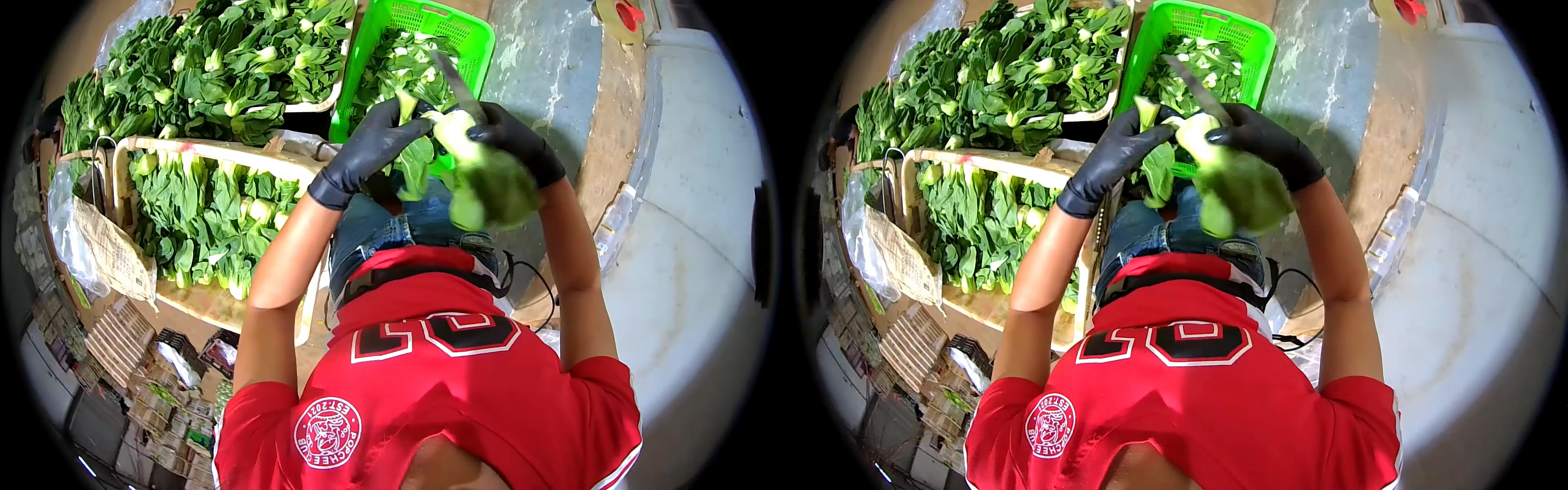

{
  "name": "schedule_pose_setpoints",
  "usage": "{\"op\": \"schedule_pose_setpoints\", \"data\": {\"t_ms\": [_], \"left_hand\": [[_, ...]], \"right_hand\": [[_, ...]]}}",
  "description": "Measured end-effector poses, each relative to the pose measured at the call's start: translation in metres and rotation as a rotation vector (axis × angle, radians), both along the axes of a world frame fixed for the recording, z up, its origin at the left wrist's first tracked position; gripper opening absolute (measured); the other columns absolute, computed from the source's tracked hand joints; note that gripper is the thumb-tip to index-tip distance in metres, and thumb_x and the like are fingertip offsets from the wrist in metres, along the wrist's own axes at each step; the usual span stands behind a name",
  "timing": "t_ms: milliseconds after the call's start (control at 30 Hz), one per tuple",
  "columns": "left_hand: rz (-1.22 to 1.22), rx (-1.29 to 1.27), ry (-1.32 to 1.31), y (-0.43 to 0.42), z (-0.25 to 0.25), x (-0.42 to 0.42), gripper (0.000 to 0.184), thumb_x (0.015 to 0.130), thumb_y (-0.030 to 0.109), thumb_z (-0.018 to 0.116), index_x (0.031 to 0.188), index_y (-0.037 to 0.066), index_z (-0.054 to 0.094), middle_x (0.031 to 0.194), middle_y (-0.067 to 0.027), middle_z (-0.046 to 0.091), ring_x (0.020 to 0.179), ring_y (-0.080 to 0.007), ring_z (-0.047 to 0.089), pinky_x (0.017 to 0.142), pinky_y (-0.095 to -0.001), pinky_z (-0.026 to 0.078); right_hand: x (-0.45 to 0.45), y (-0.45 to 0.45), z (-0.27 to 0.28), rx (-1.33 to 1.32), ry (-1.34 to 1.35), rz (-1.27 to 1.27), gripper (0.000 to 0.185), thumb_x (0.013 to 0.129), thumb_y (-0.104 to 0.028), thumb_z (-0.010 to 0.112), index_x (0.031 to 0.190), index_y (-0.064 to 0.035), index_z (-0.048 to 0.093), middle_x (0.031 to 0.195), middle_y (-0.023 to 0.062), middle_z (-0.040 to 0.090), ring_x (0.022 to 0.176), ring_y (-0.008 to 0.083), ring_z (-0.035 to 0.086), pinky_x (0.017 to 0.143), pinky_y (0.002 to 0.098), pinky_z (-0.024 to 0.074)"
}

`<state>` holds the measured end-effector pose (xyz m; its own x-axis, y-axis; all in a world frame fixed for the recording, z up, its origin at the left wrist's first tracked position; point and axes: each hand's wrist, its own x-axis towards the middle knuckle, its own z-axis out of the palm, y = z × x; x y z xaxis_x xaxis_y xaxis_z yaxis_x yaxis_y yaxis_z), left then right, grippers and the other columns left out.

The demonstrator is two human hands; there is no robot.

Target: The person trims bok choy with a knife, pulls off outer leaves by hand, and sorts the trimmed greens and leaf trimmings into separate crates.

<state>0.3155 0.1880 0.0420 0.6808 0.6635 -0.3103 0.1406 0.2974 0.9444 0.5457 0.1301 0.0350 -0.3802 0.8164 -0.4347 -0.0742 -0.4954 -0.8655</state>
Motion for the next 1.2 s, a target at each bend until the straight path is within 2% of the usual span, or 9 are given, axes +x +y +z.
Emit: {"op": "schedule_pose_setpoints", "data": {"t_ms": [133,267,333,500,733,867,933,1033,1200], "left_hand": [[0.134,0.497,0.449,0.024,-0.031,-0.004,0.034,0.082,0.023,0.062,0.105,0.000,0.054,0.086,-0.0146,0.062,0.077,-0.0234,0.061,0.068,-0.0339,0.047],[0.280,0.799,0.686,-0.007,-0.038,-0.061,0.051,0.076,0.024,0.067,0.117,-0.001,0.048,0.110,-0.0214,0.055,0.101,-0.0343,0.054,0.086,-0.0397,0.043],[0.535,0.693,0.560,-0.028,-0.040,-0.111,0.051,0.076,0.022,0.068,0.118,-0.001,0.048,0.112,-0.0195,0.054,0.103,-0.0340,0.053,0.090,-0.0379,0.041],[0.829,0.820,0.976,-0.037,-0.058,-0.254,0.036,0.071,0.013,0.067,0.104,0.003,0.057,0.093,-0.0154,0.059,0.086,-0.0330,0.054,0.079,-0.0408,0.044],[0.233,0.666,1.549,0.050,-0.145,-0.313,0.056,0.059,0.037,0.076,0.101,0.005,0.057,0.111,-0.0172,0.054,0.108,-0.0329,0.048,0.091,-0.0417,0.037],[0.428,0.801,1.178,0.029,-0.137,-0.326,0.058,0.062,0.031,0.078,0.105,0.001,0.056,0.113,-0.0189,0.054,0.109,-0.0349,0.049,0.092,-0.0432,0.038],[0.692,0.388,0.499,-0.003,-0.108,-0.328,0.061,0.066,0.027,0.078,0.113,0.000,0.051,0.112,-0.0175,0.055,0.105,-0.0295,0.053,0.090,-0.0392,0.042],[0.819,0.106,0.205,-0.040,-0.017,-0.289,0.068,0.068,0.023,0.078,0.119,-0.002,0.041,0.108,-0.0128,0.055,0.099,-0.0223,0.055,0.088,-0.0327,0.043],[0.669,0.448,0.413,-0.060,0.037,-0.226,0.066,0.061,0.023,0.081,0.110,-0.001,0.044,0.096,-0.0175,0.059,0.089,-0.0296,0.061,0.078,-0.0363,0.048]], "right_hand": [[0.001,-0.016,0.035,-0.487,0.426,-0.402,0.040,0.084,-0.023,0.057,0.116,-0.0008,0.050,0.097,0.0067,0.060,0.081,0.0138,0.058,0.071,0.0288,0.0496],[-0.001,0.040,-0.022,-0.358,-0.149,-0.128,0.037,0.087,-0.024,0.054,0.115,0.0008,0.051,0.096,0.0066,0.061,0.081,0.0141,0.059,0.072,0.0277,0.0485],[-0.029,0.074,-0.039,-0.281,-0.016,-0.211,0.036,0.087,-0.026,0.054,0.111,0.0007,0.054,0.093,0.0066,0.062,0.080,0.0144,0.060,0.074,0.0274,0.0476],[-0.122,0.173,-0.024,0.000,-0.353,-0.152,0.043,0.084,-0.041,0.057,0.105,-0.0027,0.059,0.086,0.0051,0.062,0.069,0.0136,0.057,0.060,0.0258,0.0433],[-0.140,0.110,-0.048,0.204,-0.343,0.009,0.030,0.086,-0.027,0.056,0.088,0.0018,0.062,0.071,0.0084,0.061,0.059,0.0146,0.056,0.050,0.0279,0.0423],[-0.167,0.052,-0.023,0.147,-0.635,0.162,0.027,0.086,-0.023,0.056,0.073,0.0015,0.057,0.061,0.0110,0.060,0.050,0.0173,0.057,0.050,0.0323,0.0443],[-0.183,0.035,-0.016,0.226,-0.819,0.324,0.026,0.083,-0.025,0.059,0.067,-0.0046,0.056,0.061,0.0113,0.060,0.052,0.0243,0.058,0.050,0.0337,0.0444],[-0.225,0.034,0.017,0.721,-0.862,0.474,0.018,0.080,-0.019,0.060,0.074,-0.0022,0.058,0.062,0.0131,0.057,0.054,0.0270,0.058,0.049,0.0339,0.0448],[-0.246,0.042,0.063,0.913,-0.682,0.437,0.012,0.073,-0.015,0.063,0.075,-0.0050,0.056,0.069,0.0142,0.056,0.060,0.0337,0.056,0.051,0.0385,0.0453]]}}
